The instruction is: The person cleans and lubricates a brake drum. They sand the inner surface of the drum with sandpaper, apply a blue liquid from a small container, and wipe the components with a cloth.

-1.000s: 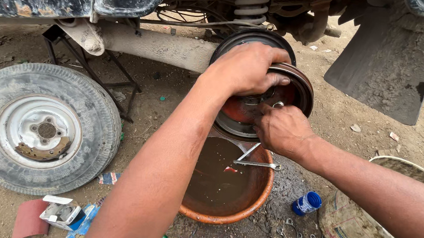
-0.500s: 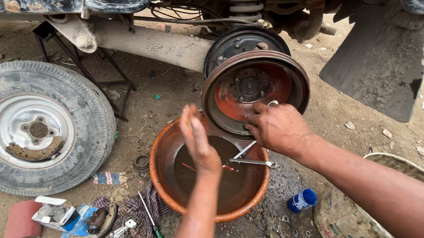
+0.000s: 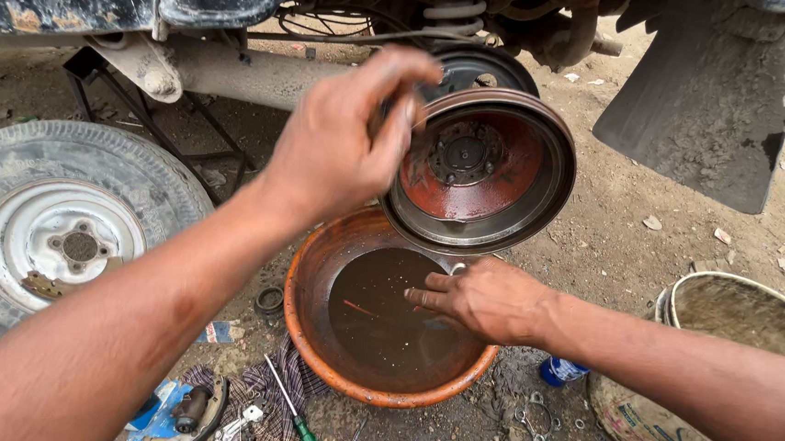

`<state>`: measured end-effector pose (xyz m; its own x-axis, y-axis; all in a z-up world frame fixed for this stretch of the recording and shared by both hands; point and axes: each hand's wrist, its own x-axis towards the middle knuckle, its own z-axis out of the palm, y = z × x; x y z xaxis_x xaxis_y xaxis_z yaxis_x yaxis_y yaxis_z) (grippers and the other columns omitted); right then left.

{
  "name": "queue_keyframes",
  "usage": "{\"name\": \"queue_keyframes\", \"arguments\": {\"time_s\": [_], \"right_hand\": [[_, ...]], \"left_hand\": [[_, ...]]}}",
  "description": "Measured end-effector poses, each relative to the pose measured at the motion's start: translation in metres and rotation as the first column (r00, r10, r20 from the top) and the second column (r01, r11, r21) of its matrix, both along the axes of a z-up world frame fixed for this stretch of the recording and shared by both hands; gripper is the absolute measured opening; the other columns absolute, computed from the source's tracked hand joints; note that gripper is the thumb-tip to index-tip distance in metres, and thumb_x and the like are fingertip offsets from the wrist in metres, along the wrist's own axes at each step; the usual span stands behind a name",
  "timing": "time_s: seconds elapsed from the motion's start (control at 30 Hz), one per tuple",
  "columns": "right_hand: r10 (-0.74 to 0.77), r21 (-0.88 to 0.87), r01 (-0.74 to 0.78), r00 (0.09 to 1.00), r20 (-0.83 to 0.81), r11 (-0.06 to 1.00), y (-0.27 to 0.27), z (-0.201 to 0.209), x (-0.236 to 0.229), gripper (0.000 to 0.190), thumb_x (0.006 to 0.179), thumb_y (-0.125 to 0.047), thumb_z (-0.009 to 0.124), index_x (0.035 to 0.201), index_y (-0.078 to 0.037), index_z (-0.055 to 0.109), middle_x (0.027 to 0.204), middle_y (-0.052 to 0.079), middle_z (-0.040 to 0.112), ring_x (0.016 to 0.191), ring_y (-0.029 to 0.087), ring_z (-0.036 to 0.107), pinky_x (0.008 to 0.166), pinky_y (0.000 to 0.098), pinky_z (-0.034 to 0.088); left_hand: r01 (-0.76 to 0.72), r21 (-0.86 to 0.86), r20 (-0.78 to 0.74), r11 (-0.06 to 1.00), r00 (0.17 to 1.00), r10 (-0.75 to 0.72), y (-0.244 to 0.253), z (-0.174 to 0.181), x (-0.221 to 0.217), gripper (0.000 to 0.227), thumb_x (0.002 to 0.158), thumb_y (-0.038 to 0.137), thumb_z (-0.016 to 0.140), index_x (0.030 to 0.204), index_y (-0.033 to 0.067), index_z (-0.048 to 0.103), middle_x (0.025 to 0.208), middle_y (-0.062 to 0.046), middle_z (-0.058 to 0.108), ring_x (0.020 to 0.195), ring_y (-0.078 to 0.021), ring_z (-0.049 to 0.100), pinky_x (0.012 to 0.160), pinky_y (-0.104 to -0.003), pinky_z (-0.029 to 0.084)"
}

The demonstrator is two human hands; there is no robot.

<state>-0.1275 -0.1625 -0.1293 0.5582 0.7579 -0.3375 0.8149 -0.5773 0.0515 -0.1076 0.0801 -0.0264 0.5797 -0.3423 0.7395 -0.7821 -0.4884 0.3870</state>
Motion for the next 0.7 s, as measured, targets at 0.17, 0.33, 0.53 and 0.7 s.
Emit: {"name": "queue_keyframes", "arguments": {"time_s": [0.17, 0.33, 0.53, 0.7], "right_hand": [[0.087, -0.309, -0.106, 0.993, -0.077, 0.945, 0.006, -0.016, -0.013, 0.075, 0.079, -0.016, 0.076, 0.15, -0.026, 0.052, 0.153, 0.009, 0.043, 0.129, 0.039, 0.049, 0.108, 0.0588, 0.035], [-0.439, -0.076, 0.435, 0.864, -0.245, 0.897, -0.003, -0.106, 0.03, 0.058, 0.087, -0.021, 0.069, 0.144, -0.024, 0.058, 0.137, 0.012, 0.066, 0.116, 0.03, 0.069, 0.103, 0.0421, 0.053], [-0.636, 0.752, 0.531, 0.746, -0.197, 0.39, 0.066, -0.219, -0.04, 0.048, 0.081, -0.014, 0.072, 0.128, -0.009, 0.066, 0.128, 0.017, 0.064, 0.115, 0.035, 0.065, 0.099, 0.0443, 0.053], [-0.224, 0.615, 0.506, 0.849, -0.478, 0.605, 0.147, -0.224, -0.126, 0.038, 0.09, -0.019, 0.069, 0.128, -0.013, 0.069, 0.126, 0.011, 0.07, 0.117, 0.032, 0.066, 0.105, 0.0429, 0.049]], "left_hand": [[0.112, 0.803, -0.098, 0.585, 0.994, -0.055, 0.03, -0.082, 0.001, 0.042, 0.085, 0.016, 0.063, 0.127, 0.0133, 0.059, 0.111, -0.013, 0.07, 0.092, -0.0374, 0.071, 0.077, -0.05, 0.058], [0.512, 0.818, -0.561, 0.261, 0.614, 0.556, 0.085, -0.175, 0.008, 0.05, 0.082, 0.021, 0.068, 0.132, 0.0234, 0.064, 0.125, -0.008, 0.074, 0.113, -0.0277, 0.07, 0.1, -0.042, 0.056], [0.413, 0.885, -0.446, 0.216, 0.615, 0.651, 0.128, -0.184, 0.02, 0.047, 0.089, 0.031, 0.066, 0.134, 0.016, 0.065, 0.127, -0.011, 0.072, 0.117, -0.0299, 0.069, 0.104, -0.043, 0.054], [0.352, 0.867, -0.499, 0.354, 0.595, 0.63, 0.111, -0.168, 0.02, 0.054, 0.087, 0.019, 0.065, 0.14, 0.0264, 0.062, 0.132, -0.01, 0.069, 0.123, -0.028, 0.066, 0.108, -0.041, 0.05]]}}
